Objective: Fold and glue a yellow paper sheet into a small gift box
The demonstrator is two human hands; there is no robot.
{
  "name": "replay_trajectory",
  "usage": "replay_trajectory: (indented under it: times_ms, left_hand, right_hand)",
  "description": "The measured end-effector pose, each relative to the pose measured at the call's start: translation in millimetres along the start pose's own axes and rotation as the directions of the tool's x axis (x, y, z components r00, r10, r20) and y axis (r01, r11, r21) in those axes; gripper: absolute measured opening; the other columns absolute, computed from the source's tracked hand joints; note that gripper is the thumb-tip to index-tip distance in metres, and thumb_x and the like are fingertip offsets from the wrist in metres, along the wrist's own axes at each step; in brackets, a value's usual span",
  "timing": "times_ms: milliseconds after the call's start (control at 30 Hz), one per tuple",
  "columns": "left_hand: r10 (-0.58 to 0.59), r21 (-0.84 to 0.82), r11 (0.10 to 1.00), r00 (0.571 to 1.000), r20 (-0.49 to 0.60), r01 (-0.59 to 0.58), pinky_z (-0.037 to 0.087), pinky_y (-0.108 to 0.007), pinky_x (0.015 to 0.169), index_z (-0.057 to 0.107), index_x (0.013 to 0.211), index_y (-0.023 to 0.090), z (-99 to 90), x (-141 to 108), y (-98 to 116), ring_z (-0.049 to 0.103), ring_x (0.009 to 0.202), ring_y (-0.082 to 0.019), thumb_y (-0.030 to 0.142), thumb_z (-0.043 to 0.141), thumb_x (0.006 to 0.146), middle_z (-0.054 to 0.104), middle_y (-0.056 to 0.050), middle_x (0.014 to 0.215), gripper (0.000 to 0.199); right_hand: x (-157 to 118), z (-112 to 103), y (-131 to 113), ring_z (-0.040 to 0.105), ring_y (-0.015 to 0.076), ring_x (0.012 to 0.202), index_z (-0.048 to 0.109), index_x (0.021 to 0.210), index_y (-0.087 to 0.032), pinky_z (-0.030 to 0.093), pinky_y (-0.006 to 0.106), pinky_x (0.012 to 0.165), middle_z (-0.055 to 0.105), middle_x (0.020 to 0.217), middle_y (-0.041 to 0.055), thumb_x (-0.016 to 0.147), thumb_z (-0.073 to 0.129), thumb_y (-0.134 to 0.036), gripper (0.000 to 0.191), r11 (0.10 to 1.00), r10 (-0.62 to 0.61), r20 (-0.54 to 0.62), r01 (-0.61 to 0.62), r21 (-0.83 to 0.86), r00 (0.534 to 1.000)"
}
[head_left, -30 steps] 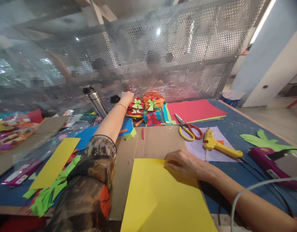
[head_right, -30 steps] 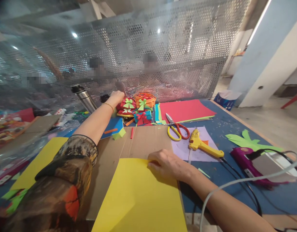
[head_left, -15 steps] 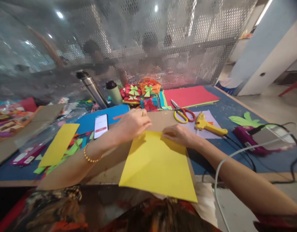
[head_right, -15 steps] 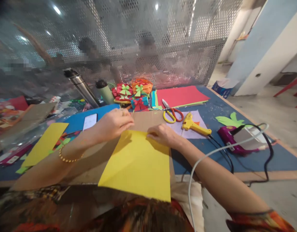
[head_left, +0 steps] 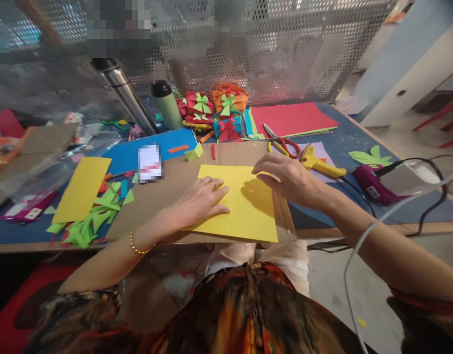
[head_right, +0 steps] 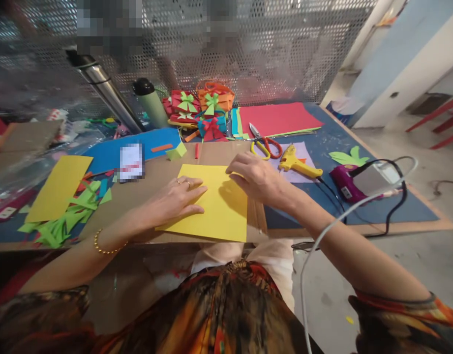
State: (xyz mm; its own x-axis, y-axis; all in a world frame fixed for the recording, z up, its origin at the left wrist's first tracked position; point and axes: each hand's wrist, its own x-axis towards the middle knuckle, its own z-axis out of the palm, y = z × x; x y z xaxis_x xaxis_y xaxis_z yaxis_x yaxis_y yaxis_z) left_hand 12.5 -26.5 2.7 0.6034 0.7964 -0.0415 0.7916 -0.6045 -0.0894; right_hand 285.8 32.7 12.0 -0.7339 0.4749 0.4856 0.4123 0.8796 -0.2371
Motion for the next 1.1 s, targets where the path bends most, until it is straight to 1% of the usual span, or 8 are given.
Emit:
replay_trajectory:
  times_ms: [100,200,267,467,633,767,900,1100]
  left_hand:
    - [-0.026,-0.033,0.999,1.0,-0.001,0.026,0.046,-0.051,0.108,0.061,0.137,0.013,3.3,-4,3,0.054,0.133,-0.037,0.049,0.061,0.099,0.058,-0.021,0.147,0.052]
    - [-0.036,-0.109,0.994,0.997,-0.063,0.029,0.042,-0.056,0.113,0.054,0.145,0.012,3.3,-18,4,0.049,0.139,-0.039,0.058,0.054,0.1,0.051,-0.024,0.154,0.065]
    - [-0.038,-0.165,0.986,0.99,-0.138,0.015,0.039,-0.059,0.116,0.049,0.15,0.012,2.6,-33,5,0.044,0.144,-0.04,0.065,0.049,0.099,0.045,-0.026,0.158,0.074]
    - [0.079,-0.247,0.962,0.985,-0.154,-0.116,0.042,-0.056,0.116,0.04,0.158,0.022,1.0,-81,11,0.043,0.147,-0.039,0.054,0.076,0.088,0.045,-0.022,0.159,0.085]
    - [0.063,-0.327,0.935,0.974,-0.22,-0.134,0.039,-0.052,0.12,0.042,0.156,0.022,-0.7,-92,13,0.045,0.147,-0.031,0.022,0.064,0.096,0.052,-0.017,0.155,0.063]
    - [0.057,-0.419,0.891,0.959,-0.278,-0.174,0.044,-0.046,0.117,0.054,0.148,0.021,4.1,-84,6,0.053,0.142,-0.027,0.019,0.063,0.096,0.06,-0.014,0.149,0.053]
    - [-0.046,-0.538,0.825,0.929,-0.367,-0.171,0.055,-0.039,0.105,0.076,0.118,0.024,15.2,-74,-6,0.07,0.12,-0.022,0.022,0.061,0.1,0.079,-0.007,0.119,0.023]
    - [-0.279,-0.715,0.699,0.918,-0.28,-0.006,0.06,-0.034,0.094,0.08,0.102,0.021,20.4,-70,-4,0.076,0.107,-0.022,0.035,0.059,0.1,0.082,-0.007,0.109,0.026]
  right_hand:
    - [-24,2,-32,0.067,0.0242,0.108,0.068,0.12,-0.017,0.056,0.04,0.092,0.068,0.122,0.0162,0.107,0.046,-0.034,0.031,0.996,-0.024,0.125,0.013,0.087,0.992]
    - [-47,8,-56,0.058,0.0312,0.131,0.054,0.146,-0.015,0.055,0.047,0.102,0.057,0.144,0.0216,0.098,0.057,-0.059,0.065,0.993,-0.055,0.202,0.032,0.118,0.978]
    - [-58,13,-61,0.054,0.035,0.137,0.049,0.15,-0.012,0.053,0.052,0.106,0.056,0.147,0.0242,0.096,0.059,-0.06,0.073,0.994,-0.063,0.201,0.045,0.095,0.978]
    - [-68,16,-51,0.064,0.0287,0.127,0.06,0.133,-0.015,0.058,0.046,0.104,0.069,0.132,0.0194,0.105,0.051,-0.028,0.032,0.995,-0.077,0.094,0.07,0.073,0.993]
    - [-73,16,-42,0.068,0.0251,0.124,0.064,0.129,-0.017,0.06,0.04,0.102,0.073,0.129,0.0144,0.102,0.047,-0.012,0.032,0.995,-0.042,0.048,0.038,0.095,0.998]
    - [-77,21,-34,0.073,0.0224,0.116,0.066,0.129,-0.018,0.062,0.035,0.097,0.077,0.123,0.0123,0.101,0.049,-0.011,0.034,0.99,0.04,-0.003,-0.039,0.138,0.999]
    - [-77,21,-31,0.074,0.0216,0.113,0.07,0.126,-0.021,0.062,0.034,0.096,0.078,0.121,0.0101,0.099,0.053,-0.012,0.033,0.975,0.091,0.004,-0.089,0.203,0.996]
    - [-68,12,-30,0.075,0.0215,0.107,0.076,0.111,-0.024,0.062,0.032,0.089,0.078,0.116,0.0089,0.1,0.057,-0.027,0.021,0.917,0.209,0.028,-0.205,0.342,0.978]
